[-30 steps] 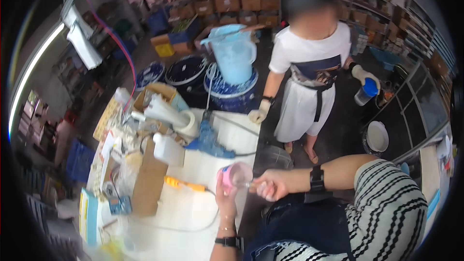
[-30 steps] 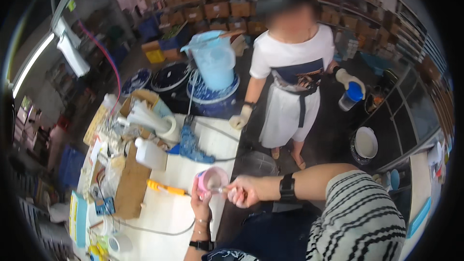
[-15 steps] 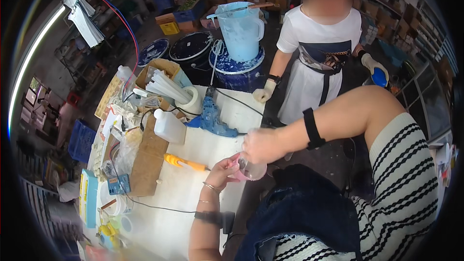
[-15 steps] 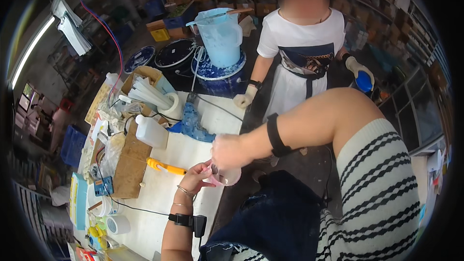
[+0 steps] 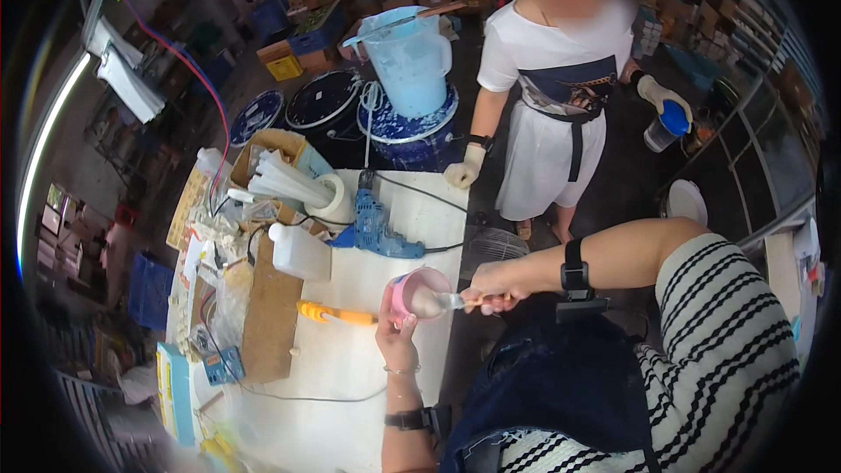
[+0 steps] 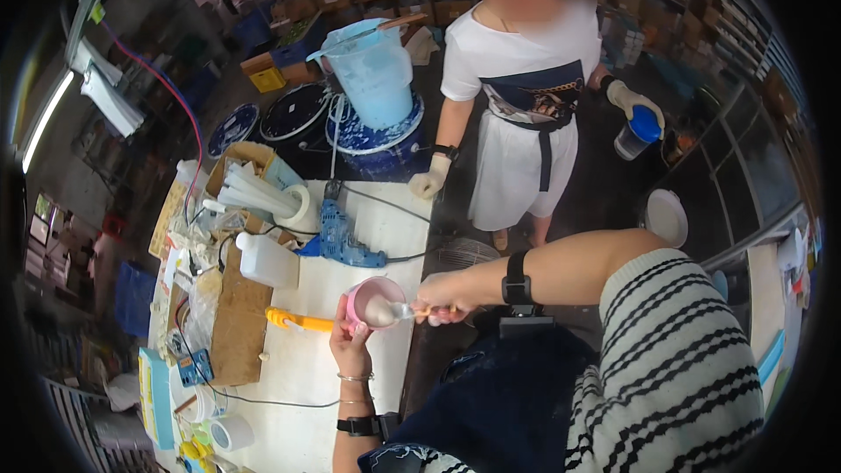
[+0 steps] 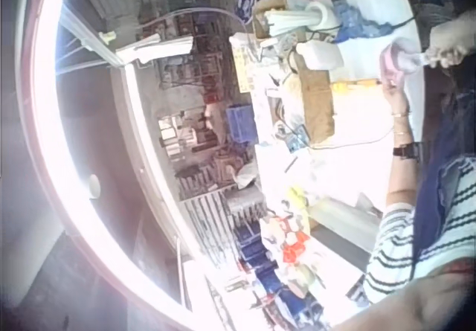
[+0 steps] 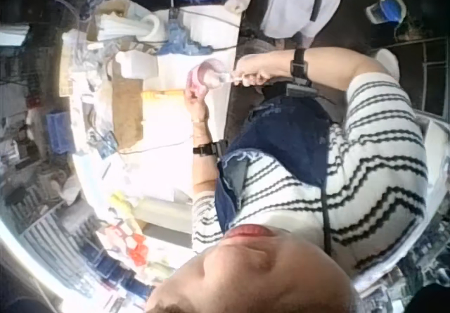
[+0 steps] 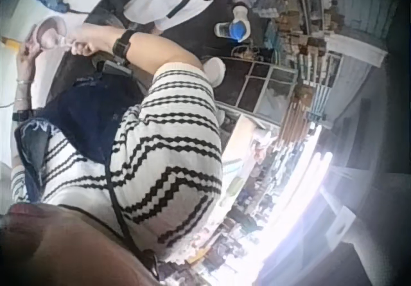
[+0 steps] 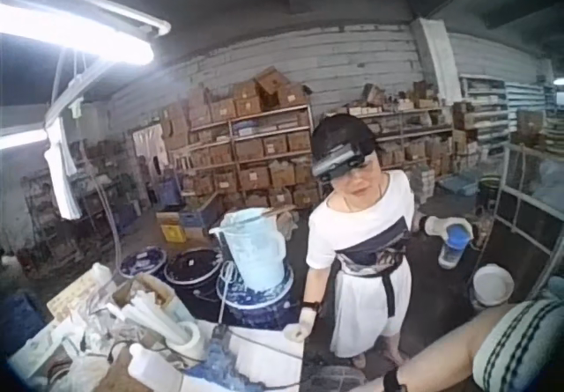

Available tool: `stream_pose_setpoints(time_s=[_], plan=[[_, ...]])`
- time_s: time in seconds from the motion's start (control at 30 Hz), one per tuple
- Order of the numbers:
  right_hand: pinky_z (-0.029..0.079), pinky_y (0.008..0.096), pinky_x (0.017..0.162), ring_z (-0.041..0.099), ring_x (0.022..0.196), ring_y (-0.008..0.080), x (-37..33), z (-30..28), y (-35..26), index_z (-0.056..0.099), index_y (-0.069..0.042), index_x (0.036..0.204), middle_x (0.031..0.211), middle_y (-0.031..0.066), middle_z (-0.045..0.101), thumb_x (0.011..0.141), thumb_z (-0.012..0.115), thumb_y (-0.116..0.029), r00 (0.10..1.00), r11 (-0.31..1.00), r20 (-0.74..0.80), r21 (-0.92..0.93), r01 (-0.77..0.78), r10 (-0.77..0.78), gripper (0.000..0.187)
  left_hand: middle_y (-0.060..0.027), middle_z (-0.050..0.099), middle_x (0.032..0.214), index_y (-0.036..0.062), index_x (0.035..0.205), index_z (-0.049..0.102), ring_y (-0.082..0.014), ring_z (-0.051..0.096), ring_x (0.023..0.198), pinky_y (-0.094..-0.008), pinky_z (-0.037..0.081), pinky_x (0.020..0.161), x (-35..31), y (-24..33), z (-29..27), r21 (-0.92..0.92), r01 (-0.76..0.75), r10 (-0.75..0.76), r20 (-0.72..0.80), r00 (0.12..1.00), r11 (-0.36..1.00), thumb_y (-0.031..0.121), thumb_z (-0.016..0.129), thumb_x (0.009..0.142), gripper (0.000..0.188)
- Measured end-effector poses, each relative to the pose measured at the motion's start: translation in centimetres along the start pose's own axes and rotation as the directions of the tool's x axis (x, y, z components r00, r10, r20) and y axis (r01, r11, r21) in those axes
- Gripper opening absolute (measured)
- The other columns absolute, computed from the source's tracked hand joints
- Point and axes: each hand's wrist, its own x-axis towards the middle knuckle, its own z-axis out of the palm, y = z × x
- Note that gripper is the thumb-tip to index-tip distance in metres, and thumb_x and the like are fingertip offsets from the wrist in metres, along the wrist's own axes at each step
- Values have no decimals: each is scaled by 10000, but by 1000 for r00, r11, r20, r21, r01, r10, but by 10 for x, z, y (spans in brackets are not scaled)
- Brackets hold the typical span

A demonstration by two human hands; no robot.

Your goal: Mixing a white liquid in a pink cup using a spatula.

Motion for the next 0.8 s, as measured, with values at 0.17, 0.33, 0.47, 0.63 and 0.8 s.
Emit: stream_pose_setpoints(time_s=[0.17,0.33,0.47,0.63,0.8], plan=[[294,165,347,329,419,25,22,19,23,514,18,1031,576,-54,378,981,345,-272,876,587,479,726,-359,-57,340,-139,379,1413,17,910,534,-233,459,1194,-385,409,974,-15,-14,-2,-9,-30,30,3,1000,1000,97,646,800,176],[326,215,340,377,396,61,-8,10,6,561,-16,828,572,-19,434,962,387,-301,994,995,46,15,100,-101,360,-70,501,1259,96,874,481,-247,511,1087,-553,514,813,-14,-5,-8,-176,184,-191,-21,981,967,203,599,875,160],[460,379,451,609,557,304,-34,5,8,626,-7,679,635,158,608,796,519,-154,664,109,99,-958,265,-741,216,-55,545,1162,112,862,507,-238,518,1071,-553,524,791,-10,-4,-11,-175,276,-271,48,961,945,216,637,851,167],[472,417,518,635,644,286,-28,2,-15,606,20,859,736,163,624,749,548,-189,582,-548,491,-831,90,-648,243,-66,379,1419,59,789,499,-245,567,1061,-459,559,774,23,19,7,-24,410,-401,169,901,912,88,579,864,114],[486,364,492,628,602,228,-8,3,-63,607,-52,701,657,98,621,701,591,-178,487,-764,705,-635,112,-515,127,-64,430,1384,62,936,581,-154,607,958,-349,559,715,20,35,2,189,457,-490,209,846,869,136,625,834,134]])
